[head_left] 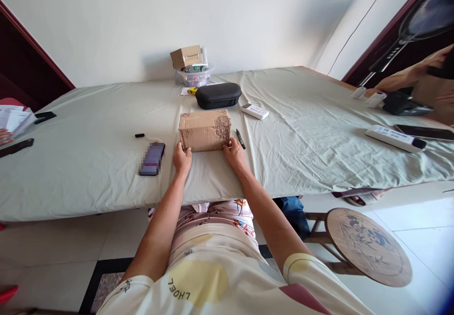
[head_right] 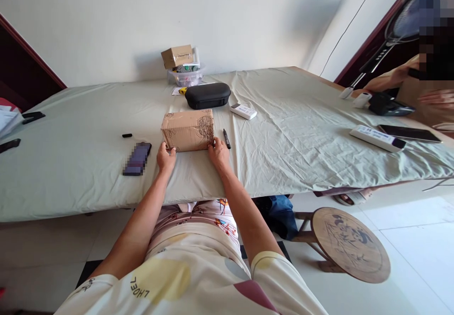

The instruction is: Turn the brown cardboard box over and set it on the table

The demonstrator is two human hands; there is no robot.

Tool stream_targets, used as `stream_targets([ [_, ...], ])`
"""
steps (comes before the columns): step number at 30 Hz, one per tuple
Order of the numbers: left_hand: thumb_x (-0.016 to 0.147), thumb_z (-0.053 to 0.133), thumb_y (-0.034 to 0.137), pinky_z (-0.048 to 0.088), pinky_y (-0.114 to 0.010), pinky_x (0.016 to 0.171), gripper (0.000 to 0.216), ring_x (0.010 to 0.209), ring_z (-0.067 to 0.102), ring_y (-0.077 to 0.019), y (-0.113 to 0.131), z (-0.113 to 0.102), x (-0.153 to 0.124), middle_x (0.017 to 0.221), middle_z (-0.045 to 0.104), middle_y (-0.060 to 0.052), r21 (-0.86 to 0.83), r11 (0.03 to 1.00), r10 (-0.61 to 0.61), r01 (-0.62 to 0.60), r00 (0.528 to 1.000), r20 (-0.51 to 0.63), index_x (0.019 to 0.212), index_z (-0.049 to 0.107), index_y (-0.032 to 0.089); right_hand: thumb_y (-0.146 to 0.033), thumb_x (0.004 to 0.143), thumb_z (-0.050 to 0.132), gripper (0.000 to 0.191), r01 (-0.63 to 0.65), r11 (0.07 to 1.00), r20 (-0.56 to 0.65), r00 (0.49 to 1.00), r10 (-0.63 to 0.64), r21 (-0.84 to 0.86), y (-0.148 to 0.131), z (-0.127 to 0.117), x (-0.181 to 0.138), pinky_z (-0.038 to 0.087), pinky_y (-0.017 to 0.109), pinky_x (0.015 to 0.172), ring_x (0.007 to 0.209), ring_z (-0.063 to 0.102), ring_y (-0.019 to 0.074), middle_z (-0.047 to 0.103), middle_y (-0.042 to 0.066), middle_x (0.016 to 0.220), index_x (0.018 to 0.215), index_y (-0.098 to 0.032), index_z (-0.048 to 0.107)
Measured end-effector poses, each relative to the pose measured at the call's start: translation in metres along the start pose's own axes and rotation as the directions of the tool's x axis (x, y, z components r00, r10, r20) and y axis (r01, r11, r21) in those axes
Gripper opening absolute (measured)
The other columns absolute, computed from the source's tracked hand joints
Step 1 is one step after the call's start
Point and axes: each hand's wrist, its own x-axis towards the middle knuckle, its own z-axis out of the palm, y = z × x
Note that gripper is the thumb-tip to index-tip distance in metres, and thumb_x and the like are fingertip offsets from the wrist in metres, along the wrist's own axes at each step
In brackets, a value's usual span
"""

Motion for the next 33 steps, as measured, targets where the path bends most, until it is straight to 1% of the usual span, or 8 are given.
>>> stream_targets([
  [5, 0.089, 0.066, 0.026, 0.056, -0.048, 0.099, 0.028, 0.103, 0.073, -0.0303, 0.001, -0.002, 0.001, 0.108, 0.075, -0.016, -0.054, 0.999, -0.003, 0.003, 1.0, -0.014, 0.114, 0.066, 0.017, -0.03, 0.09, 0.063, 0.049, 0.018, 1.0, -0.007, 1.0, -0.018, 0.005, 0.0, 0.0, -0.001, 0.054, 0.046, 0.091, 0.101, 0.068, 0.0304, 0.071, 0.018, 0.118, 0.137, -0.017, 0.059],
  [9, 0.094, 0.066, 0.035, 0.055, -0.046, 0.101, 0.035, 0.104, 0.072, -0.0286, 0.003, -0.003, 0.0, 0.112, 0.074, -0.017, -0.045, 0.997, 0.056, -0.061, 0.993, -0.102, 0.122, 0.064, 0.015, -0.036, 0.089, 0.068, 0.06, 0.096, 0.994, -0.108, 0.99, -0.089, 0.06, -0.001, 0.001, 0.001, 0.054, 0.047, 0.097, 0.104, 0.067, 0.0298, 0.07, 0.014, 0.109, 0.144, -0.016, 0.054],
  [13, 0.09, 0.074, 0.055, 0.049, -0.052, 0.113, 0.073, 0.132, 0.062, -0.0376, 0.013, 0.004, -0.009, 0.136, 0.063, -0.027, 0.001, 0.99, 0.142, -0.144, 0.976, -0.168, 0.143, 0.051, 0.01, -0.051, 0.089, 0.071, 0.083, 0.151, 0.987, -0.225, 0.965, -0.135, 0.058, -0.01, 0.004, -0.003, 0.053, 0.052, 0.101, 0.108, 0.064, 0.0327, 0.068, 0.015, 0.111, 0.157, -0.014, 0.043],
  [16, 0.08, 0.08, 0.066, 0.044, -0.058, 0.12, 0.11, 0.147, 0.049, -0.0449, 0.023, 0.012, -0.018, 0.153, 0.047, -0.037, 0.013, 0.987, 0.158, -0.158, 0.978, -0.134, 0.157, 0.031, 0.004, -0.062, 0.086, 0.072, 0.097, 0.123, 0.992, -0.251, 0.961, -0.114, 0.02, -0.021, 0.006, -0.008, 0.053, 0.055, 0.1, 0.113, 0.061, 0.0362, 0.064, 0.021, 0.121, 0.162, -0.013, 0.036],
  [18, 0.077, 0.083, 0.068, 0.041, -0.061, 0.121, 0.122, 0.151, 0.043, -0.0486, 0.029, 0.016, -0.022, 0.157, 0.04, -0.04, 0.027, 0.989, 0.148, -0.146, 0.983, -0.108, 0.16, 0.023, 0.002, -0.064, 0.085, 0.073, 0.101, 0.097, 0.995, -0.243, 0.965, -0.094, 0.0, -0.027, 0.007, -0.011, 0.052, 0.056, 0.101, 0.116, 0.059, 0.0375, 0.062, 0.023, 0.126, 0.163, -0.013, 0.034],
  [25, 0.077, 0.086, 0.063, 0.038, -0.064, 0.122, 0.123, 0.151, 0.042, -0.0502, 0.034, 0.014, -0.022, 0.159, 0.039, -0.041, 0.005, 0.997, 0.078, -0.078, 0.99, -0.118, 0.162, 0.021, 0.002, -0.059, 0.088, 0.071, 0.092, 0.067, 0.998, -0.21, 0.975, -0.067, -0.009, -0.034, 0.008, -0.014, 0.049, 0.055, 0.104, 0.118, 0.056, 0.0356, 0.06, 0.02, 0.126, 0.162, -0.018, 0.035],
  [29, 0.078, 0.082, 0.069, 0.038, -0.061, 0.122, 0.118, 0.149, 0.046, -0.0473, 0.03, 0.006, -0.018, 0.157, 0.044, -0.038, -0.021, 0.995, 0.093, -0.097, 0.986, -0.14, 0.161, 0.027, 0.005, -0.059, 0.091, 0.07, 0.082, 0.149, 0.986, -0.281, 0.952, -0.124, 0.069, -0.023, 0.008, -0.01, 0.051, 0.053, 0.104, 0.11, 0.059, 0.032, 0.063, 0.016, 0.12, 0.157, -0.02, 0.042],
  [33, 0.089, 0.07, 0.07, 0.04, -0.055, 0.122, 0.095, 0.144, 0.054, -0.0408, 0.027, 0.001, -0.016, 0.153, 0.053, -0.031, -0.02, 0.992, 0.116, -0.123, 0.973, -0.2, 0.156, 0.041, 0.01, -0.057, 0.097, 0.061, 0.061, 0.25, 0.943, -0.409, 0.901, -0.144, 0.218, -0.011, 0.007, -0.003, 0.055, 0.047, 0.095, 0.092, 0.061, 0.0251, 0.063, 0.009, 0.101, 0.146, -0.02, 0.055],
])
